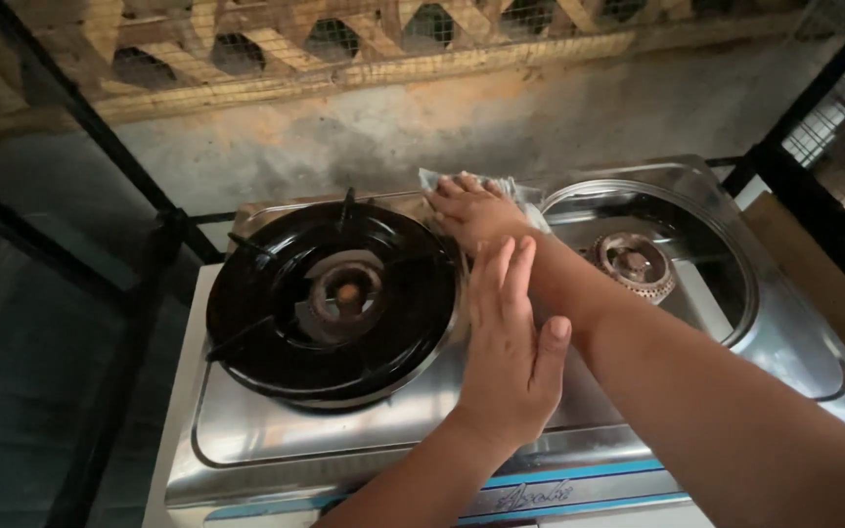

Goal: Cleaning a portable gas stove with a rag and then rinsing the rag.

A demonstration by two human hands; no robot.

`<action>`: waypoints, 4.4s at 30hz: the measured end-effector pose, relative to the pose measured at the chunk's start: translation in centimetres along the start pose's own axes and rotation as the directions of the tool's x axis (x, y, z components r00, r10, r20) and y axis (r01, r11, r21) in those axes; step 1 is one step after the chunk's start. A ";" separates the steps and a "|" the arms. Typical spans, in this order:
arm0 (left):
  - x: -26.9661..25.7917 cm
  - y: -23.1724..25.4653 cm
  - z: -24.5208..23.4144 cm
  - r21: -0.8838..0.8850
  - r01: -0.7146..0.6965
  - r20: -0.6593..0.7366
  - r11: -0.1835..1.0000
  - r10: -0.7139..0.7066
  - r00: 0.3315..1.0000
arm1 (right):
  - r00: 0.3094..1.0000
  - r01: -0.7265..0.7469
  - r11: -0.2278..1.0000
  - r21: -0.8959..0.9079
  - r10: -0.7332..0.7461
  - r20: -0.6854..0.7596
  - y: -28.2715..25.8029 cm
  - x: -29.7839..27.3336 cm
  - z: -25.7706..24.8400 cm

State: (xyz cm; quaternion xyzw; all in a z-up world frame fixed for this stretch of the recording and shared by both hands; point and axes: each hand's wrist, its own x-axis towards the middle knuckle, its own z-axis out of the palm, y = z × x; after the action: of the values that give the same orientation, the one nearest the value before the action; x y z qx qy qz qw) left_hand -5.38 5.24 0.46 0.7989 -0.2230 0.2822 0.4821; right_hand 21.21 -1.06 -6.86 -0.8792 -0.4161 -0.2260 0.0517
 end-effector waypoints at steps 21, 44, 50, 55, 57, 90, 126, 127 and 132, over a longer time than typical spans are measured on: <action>0.1 0.1 0.2 0.018 0.039 0.001 0.999 -0.039 0.999 | 0.294 -0.909 0.304 0.284 0.953 -0.081 3.2 -5.4 -0.4; 0.0 -1.3 1.5 0.010 0.030 -0.164 1.000 -0.027 0.986 | 0.692 -0.653 0.719 -0.237 0.694 0.198 -2.1 -10.2 -3.0; 0.1 -1.1 1.1 0.045 0.089 -0.174 0.995 -0.080 0.982 | 0.872 -0.189 0.865 -0.466 0.366 0.326 -5.8 -4.0 -4.6; 0.0 -1.1 1.2 0.049 0.085 -0.166 0.995 -0.076 0.983 | 0.875 -0.108 0.903 -0.416 0.285 0.391 -6.5 -1.1 -5.2; 0.0 -0.9 0.9 -0.008 0.056 -0.154 0.998 -0.056 0.986 | 0.871 -0.076 0.915 -0.396 0.254 0.420 -6.6 -0.6 -5.3; 0.4 -2.6 2.0 -0.002 0.119 -0.178 0.993 -0.118 0.977 | 0.577 -0.815 0.334 0.473 0.540 0.613 -0.7 -15.3 -10.9; 0.4 -3.1 2.5 0.173 0.101 -0.209 0.980 -0.064 0.976 | 0.675 -0.516 0.805 0.293 0.593 -0.439 -7.0 -27.3 -20.1; 0.4 -2.9 2.5 0.169 0.101 -0.205 0.980 -0.065 0.977 | 0.673 -0.522 0.802 0.290 0.596 -0.437 -8.5 -25.9 -19.8; 0.2 -2.9 2.1 0.154 0.122 -0.194 0.980 -0.091 0.977 | 0.855 -0.409 0.903 0.132 0.430 -0.289 -12.9 -22.1 -19.0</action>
State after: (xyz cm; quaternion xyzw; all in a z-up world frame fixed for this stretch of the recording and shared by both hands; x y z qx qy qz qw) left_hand -2.92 4.59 -2.04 0.8170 -0.1093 0.3468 0.4476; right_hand -7.48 -13.61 -0.83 -0.8997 -0.2084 -0.3313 0.1934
